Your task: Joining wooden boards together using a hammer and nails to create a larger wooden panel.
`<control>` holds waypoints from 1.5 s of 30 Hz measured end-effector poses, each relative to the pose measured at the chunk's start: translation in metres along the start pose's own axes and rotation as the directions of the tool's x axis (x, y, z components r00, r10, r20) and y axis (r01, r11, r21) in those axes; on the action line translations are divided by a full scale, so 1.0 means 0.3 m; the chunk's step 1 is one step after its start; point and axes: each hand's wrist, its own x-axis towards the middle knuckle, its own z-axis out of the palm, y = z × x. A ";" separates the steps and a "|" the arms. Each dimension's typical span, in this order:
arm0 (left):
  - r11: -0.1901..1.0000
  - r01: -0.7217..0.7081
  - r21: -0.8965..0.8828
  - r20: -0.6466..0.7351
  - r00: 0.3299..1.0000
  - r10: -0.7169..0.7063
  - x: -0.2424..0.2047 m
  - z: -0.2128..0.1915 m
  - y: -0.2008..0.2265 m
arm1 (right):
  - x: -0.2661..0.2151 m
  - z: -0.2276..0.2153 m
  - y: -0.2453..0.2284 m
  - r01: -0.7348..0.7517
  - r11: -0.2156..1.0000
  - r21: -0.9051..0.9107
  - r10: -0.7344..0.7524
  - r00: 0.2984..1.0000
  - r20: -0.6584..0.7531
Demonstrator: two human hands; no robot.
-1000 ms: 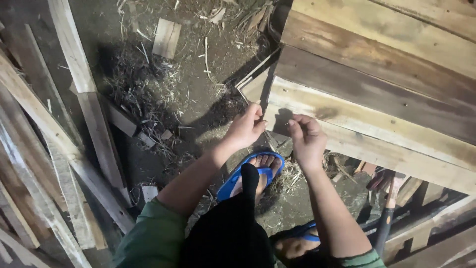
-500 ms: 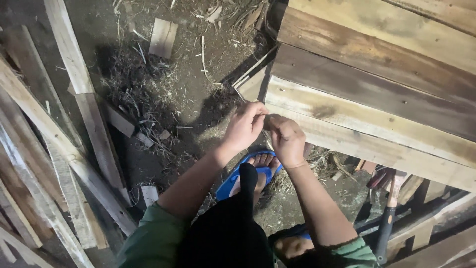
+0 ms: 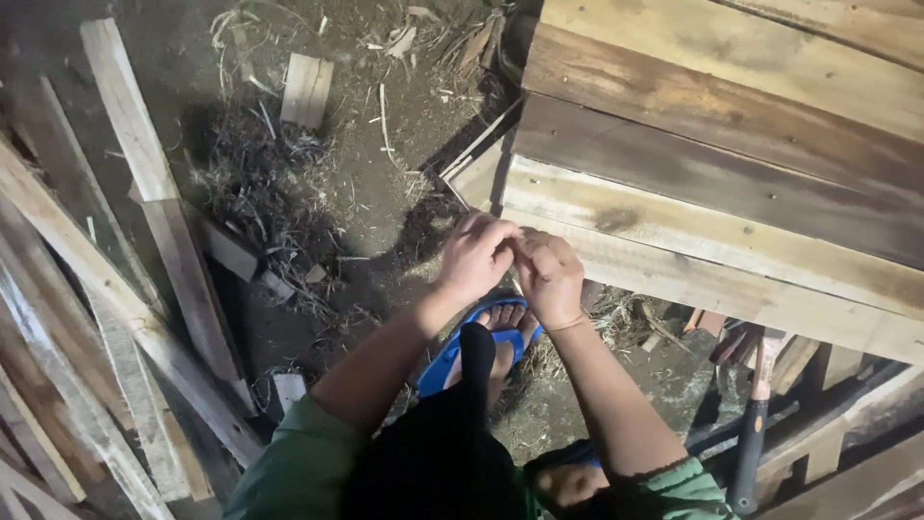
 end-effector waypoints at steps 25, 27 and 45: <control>0.961 -0.274 -0.039 0.008 0.961 0.275 0.059 -0.049 0.055 | -0.717 -0.712 0.627 -0.729 0.567 -0.383 0.539 0.680 -0.497; 0.960 -0.276 -0.043 0.005 0.961 0.276 0.061 -0.050 0.061 | -0.727 -0.785 0.617 -0.707 0.537 -0.460 0.534 0.707 -0.464; 0.983 -0.179 0.035 0.053 0.983 0.177 0.080 -0.063 0.113 | -0.696 -1.363 0.554 -0.137 0.268 -0.953 0.962 0.088 0.258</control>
